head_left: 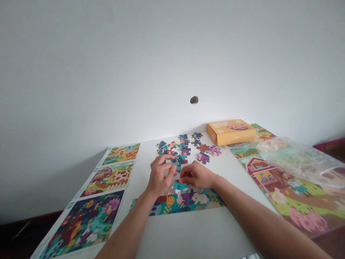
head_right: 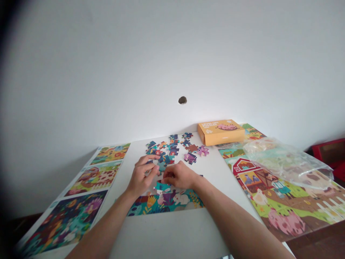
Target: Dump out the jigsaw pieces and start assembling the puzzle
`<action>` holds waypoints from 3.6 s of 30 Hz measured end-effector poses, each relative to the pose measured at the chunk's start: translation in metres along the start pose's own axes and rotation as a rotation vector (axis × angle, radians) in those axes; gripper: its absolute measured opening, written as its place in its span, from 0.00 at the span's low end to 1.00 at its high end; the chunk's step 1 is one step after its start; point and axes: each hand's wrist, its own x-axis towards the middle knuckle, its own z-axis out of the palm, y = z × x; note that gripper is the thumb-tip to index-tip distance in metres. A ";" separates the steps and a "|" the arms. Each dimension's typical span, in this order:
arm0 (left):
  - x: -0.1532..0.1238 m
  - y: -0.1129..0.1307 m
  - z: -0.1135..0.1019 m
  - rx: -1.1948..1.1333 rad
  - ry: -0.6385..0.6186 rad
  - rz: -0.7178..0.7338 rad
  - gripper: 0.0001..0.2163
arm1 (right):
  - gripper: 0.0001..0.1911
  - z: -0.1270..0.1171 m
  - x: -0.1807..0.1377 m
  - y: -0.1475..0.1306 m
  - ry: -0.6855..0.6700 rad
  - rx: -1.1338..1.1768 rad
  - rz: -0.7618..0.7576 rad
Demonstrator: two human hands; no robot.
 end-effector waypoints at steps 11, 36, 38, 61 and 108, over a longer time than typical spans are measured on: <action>-0.004 0.005 0.002 -0.027 -0.266 0.023 0.06 | 0.12 -0.001 0.004 0.003 0.248 0.145 0.114; 0.000 0.001 0.001 -0.002 -0.132 -0.145 0.09 | 0.12 0.006 0.003 -0.006 0.056 -0.104 -0.010; -0.001 0.000 0.001 0.017 -0.131 -0.142 0.09 | 0.13 0.006 0.003 -0.006 0.052 -0.151 0.001; -0.005 0.006 -0.004 0.118 -0.500 0.065 0.16 | 0.39 -0.024 -0.011 -0.002 -0.049 -0.451 0.070; -0.009 -0.011 0.020 0.234 -0.291 -0.164 0.08 | 0.43 0.000 0.007 0.005 0.250 -0.654 0.240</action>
